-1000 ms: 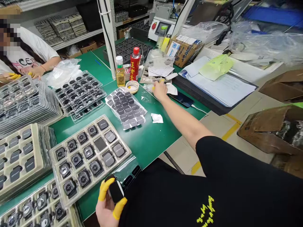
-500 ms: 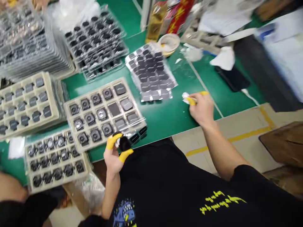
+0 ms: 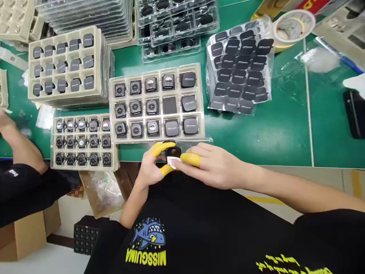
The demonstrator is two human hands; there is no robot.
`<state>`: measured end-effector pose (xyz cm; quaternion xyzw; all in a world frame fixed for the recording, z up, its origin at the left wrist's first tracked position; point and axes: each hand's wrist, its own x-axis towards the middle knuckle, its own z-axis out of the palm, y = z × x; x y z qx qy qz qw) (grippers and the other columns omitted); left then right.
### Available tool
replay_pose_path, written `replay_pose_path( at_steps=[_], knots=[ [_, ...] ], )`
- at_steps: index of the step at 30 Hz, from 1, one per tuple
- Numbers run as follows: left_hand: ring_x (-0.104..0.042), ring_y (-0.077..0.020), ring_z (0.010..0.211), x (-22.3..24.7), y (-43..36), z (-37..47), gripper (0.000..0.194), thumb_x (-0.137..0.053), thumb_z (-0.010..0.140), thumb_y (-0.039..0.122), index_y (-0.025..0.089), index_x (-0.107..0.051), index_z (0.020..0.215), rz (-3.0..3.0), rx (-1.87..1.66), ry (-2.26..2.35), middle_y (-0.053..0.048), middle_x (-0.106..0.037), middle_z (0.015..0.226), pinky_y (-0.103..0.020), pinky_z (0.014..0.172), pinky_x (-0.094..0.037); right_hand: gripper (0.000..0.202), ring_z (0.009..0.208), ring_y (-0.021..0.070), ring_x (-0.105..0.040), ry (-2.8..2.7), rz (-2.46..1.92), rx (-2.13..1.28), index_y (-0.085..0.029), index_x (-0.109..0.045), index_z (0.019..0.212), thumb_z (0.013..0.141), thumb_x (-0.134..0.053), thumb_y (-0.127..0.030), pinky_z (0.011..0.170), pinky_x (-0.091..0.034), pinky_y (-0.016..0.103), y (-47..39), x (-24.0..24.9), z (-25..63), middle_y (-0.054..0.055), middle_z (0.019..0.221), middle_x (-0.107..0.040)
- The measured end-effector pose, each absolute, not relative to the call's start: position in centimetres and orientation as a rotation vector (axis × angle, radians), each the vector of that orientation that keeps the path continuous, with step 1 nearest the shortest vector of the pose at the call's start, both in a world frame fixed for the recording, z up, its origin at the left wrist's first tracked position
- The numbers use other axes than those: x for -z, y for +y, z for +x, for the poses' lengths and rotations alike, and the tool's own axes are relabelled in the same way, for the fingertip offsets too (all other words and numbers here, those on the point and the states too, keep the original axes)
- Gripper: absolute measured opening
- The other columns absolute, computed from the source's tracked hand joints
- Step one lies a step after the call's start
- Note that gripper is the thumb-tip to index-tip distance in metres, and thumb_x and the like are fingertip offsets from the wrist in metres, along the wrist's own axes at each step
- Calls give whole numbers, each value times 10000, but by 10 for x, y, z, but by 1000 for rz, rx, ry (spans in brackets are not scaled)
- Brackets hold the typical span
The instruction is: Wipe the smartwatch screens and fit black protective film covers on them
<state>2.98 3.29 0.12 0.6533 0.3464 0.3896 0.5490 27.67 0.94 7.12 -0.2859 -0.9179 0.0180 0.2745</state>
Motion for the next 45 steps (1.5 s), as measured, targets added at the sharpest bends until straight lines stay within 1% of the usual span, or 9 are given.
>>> replay_pose_path(
  at_steps=[7, 12, 17, 23, 28, 34, 38, 42, 45],
  knots=[
    [-860, -224, 1002, 3, 26, 20, 497, -901, 946, 439, 243, -796, 1390, 1591, -933, 782, -104, -864, 1207, -273, 811, -724, 219, 875, 176, -644, -2541, -646, 84, -162, -780, 1245, 1142, -587, -146, 655, -386, 388, 11, -67, 269, 46, 1013, -779],
    [-867, -279, 1004, 5, 26, 20, 679, -1007, 797, 579, 186, -823, 1319, 1384, -874, 792, -145, -864, 1203, -306, 780, -737, 228, 906, 206, -653, -2514, -739, 243, -149, -798, 1205, 1099, -606, -90, 681, -434, 384, 18, -72, 267, 57, 974, -772],
    [-860, -267, 967, 8, 29, 24, 752, -1071, 688, 583, 190, -841, 1287, 1216, -932, 829, -125, -871, 1157, -312, 796, -733, 311, 841, 236, -635, -2473, -821, 277, -102, -788, 1284, 1048, -595, -38, 650, -457, 386, 27, -71, 285, 72, 849, -727],
    [-869, -290, 1044, -1, 39, 23, 732, -1073, 675, 597, 211, -856, 1258, 1234, -979, 856, -131, -874, 1190, -308, 780, -731, 417, 807, 248, -637, -2307, -987, 112, -170, -735, 1407, 1033, -594, -51, 664, -511, 410, 16, -82, 299, 94, 964, -774],
    [-872, -329, 1088, -7, 40, 26, 724, -1043, 723, 604, 221, -845, 1305, 1286, -940, 770, -151, -872, 1240, -349, 812, -746, 289, 875, 226, -694, -2443, -759, -27, -68, -733, 1341, 1083, -603, -63, 685, -535, 387, 11, -93, 285, 65, 904, -751],
    [-877, -287, 1035, 0, 36, 26, 661, -1029, 778, 551, 230, -836, 1322, 1385, -898, 754, -121, -878, 1200, -314, 811, -735, 233, 850, 179, -654, -2529, -659, 52, -118, -779, 1262, 1129, -588, -110, 657, -440, 374, 21, -79, 271, 29, 886, -731],
    [-863, -288, 994, 11, 29, 29, 755, -1034, 715, 644, 202, -833, 1292, 1352, -895, 789, -134, -872, 1185, -326, 788, -728, 236, 927, 206, -649, -2583, -702, 193, -167, -804, 1177, 1120, -578, -128, 682, -425, 381, 31, -78, 268, 67, 965, -765],
    [-858, -281, 942, 14, 30, 27, 787, -1043, 694, 651, 190, -825, 1293, 1241, -990, 839, -141, -864, 1174, -361, 806, -732, 252, 856, 224, -636, -2608, -752, 243, -152, -818, 1064, 1066, -585, -58, 664, -445, 380, 37, -79, 279, 86, 895, -747],
    [-851, -245, 907, 6, 36, 22, 727, -1056, 706, 602, 193, -839, 1268, 1276, -1074, 905, -112, -864, 1128, -334, 827, -725, 331, 812, 240, -644, -2500, -874, 127, -161, -814, 1262, 1048, -588, -48, 657, -499, 390, 31, -79, 295, 81, 875, -744]
  ],
)
